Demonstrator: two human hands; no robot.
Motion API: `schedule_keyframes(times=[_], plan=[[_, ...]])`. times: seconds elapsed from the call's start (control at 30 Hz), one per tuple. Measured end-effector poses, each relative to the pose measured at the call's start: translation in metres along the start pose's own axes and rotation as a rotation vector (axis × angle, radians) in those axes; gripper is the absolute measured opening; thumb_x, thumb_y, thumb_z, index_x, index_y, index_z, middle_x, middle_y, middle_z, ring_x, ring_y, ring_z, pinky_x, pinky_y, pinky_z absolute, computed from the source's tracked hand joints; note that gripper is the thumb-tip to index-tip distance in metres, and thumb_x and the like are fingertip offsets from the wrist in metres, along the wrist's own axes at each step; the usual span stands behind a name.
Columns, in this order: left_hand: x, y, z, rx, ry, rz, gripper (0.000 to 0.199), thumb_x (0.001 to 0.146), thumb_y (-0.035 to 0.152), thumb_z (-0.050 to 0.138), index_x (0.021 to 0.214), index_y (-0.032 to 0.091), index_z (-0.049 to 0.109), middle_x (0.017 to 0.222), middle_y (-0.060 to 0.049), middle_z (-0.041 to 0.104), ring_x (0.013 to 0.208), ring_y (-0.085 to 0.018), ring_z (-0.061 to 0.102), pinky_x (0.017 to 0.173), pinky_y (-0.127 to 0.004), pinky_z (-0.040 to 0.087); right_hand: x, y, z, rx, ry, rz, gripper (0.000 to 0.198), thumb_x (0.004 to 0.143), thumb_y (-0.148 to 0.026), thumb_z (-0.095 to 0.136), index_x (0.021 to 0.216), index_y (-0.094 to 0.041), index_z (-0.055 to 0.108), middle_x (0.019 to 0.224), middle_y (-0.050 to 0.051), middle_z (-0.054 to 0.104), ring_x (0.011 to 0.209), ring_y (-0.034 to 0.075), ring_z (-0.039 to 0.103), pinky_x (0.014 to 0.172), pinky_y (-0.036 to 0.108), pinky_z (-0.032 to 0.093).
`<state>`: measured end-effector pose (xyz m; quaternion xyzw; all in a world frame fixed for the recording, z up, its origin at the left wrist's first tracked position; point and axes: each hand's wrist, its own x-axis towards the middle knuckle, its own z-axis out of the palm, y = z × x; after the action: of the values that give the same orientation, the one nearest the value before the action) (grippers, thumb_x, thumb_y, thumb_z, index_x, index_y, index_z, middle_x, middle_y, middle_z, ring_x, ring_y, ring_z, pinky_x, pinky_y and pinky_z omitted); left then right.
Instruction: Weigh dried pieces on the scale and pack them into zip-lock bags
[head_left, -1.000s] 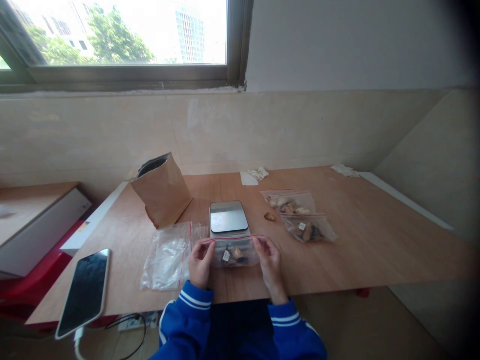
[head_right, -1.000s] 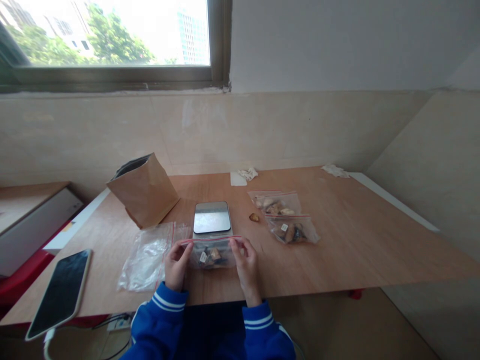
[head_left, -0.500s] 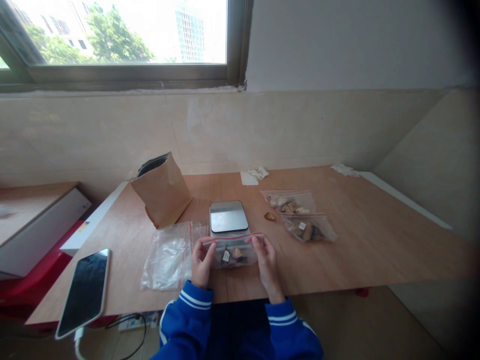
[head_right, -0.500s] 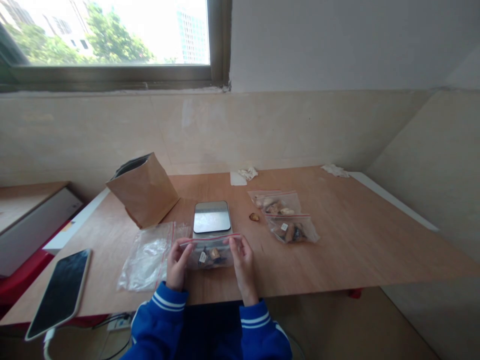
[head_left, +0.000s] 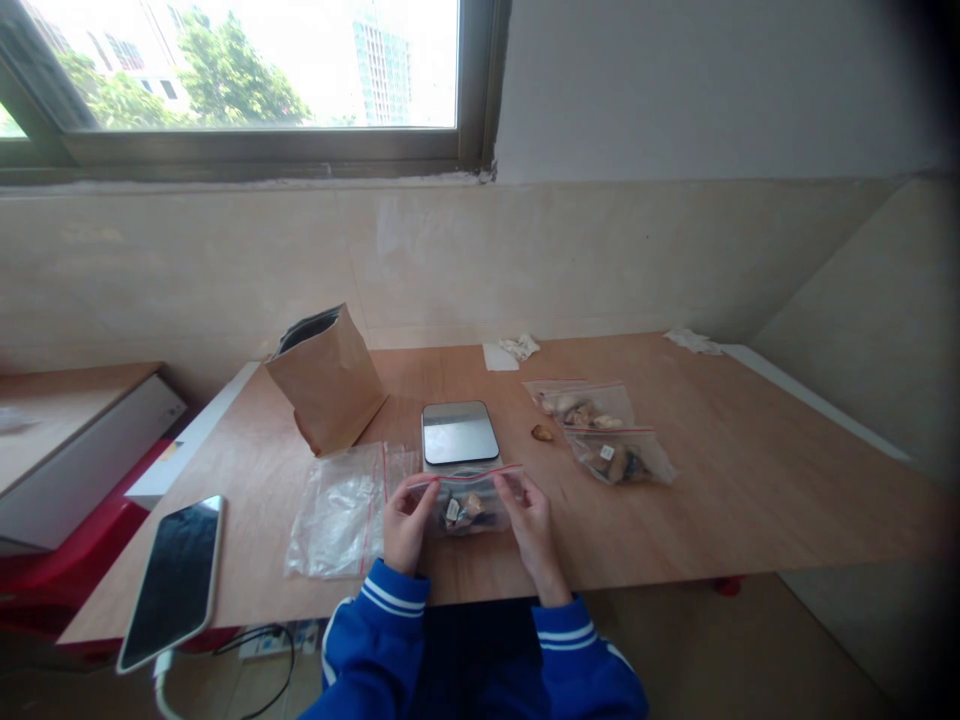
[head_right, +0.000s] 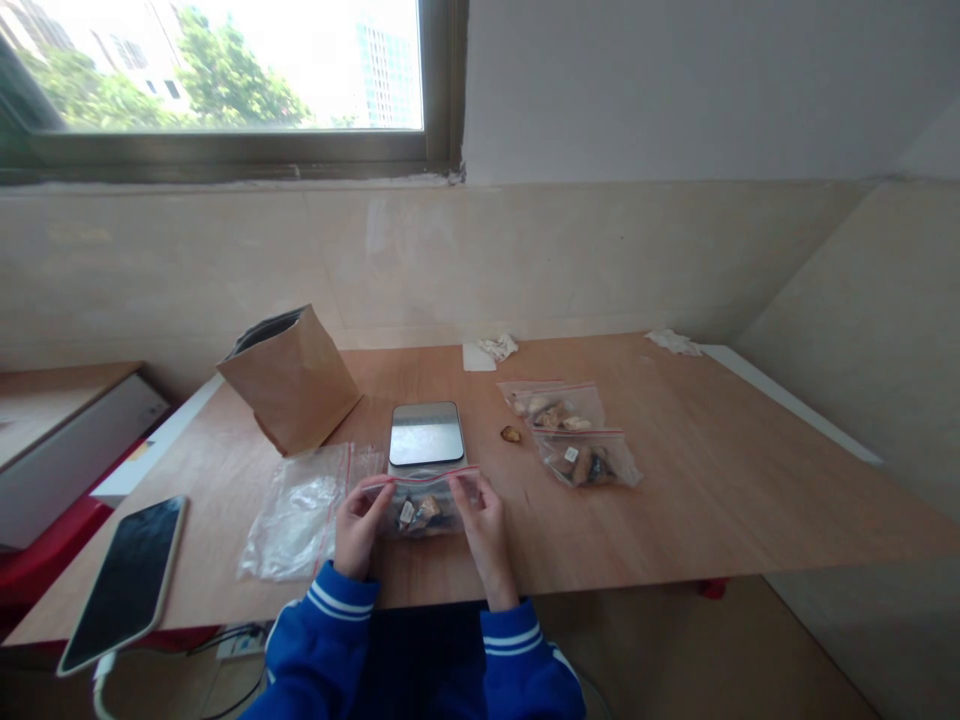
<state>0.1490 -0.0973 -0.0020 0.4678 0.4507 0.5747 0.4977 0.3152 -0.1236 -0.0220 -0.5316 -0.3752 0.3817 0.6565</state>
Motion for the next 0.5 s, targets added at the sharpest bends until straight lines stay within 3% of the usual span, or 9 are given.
schedule_keyframes(times=[0.5], plan=[[-0.0006,-0.0011,-0.0011,0.057,0.059,0.049,0.024,0.068,0.038,0.074,0.077,0.016,0.07,0.076,-0.004,0.07,0.075,-0.017,0.063,0.074,-0.028,0.048,-0.0046,-0.006,-0.0001,-0.031,0.054,-0.072,0.026,0.076,-0.042,0.068,0.086,-0.017,0.07,0.085,0.005,0.071,0.083,0.02,0.065,0.08,0.033,0.05]])
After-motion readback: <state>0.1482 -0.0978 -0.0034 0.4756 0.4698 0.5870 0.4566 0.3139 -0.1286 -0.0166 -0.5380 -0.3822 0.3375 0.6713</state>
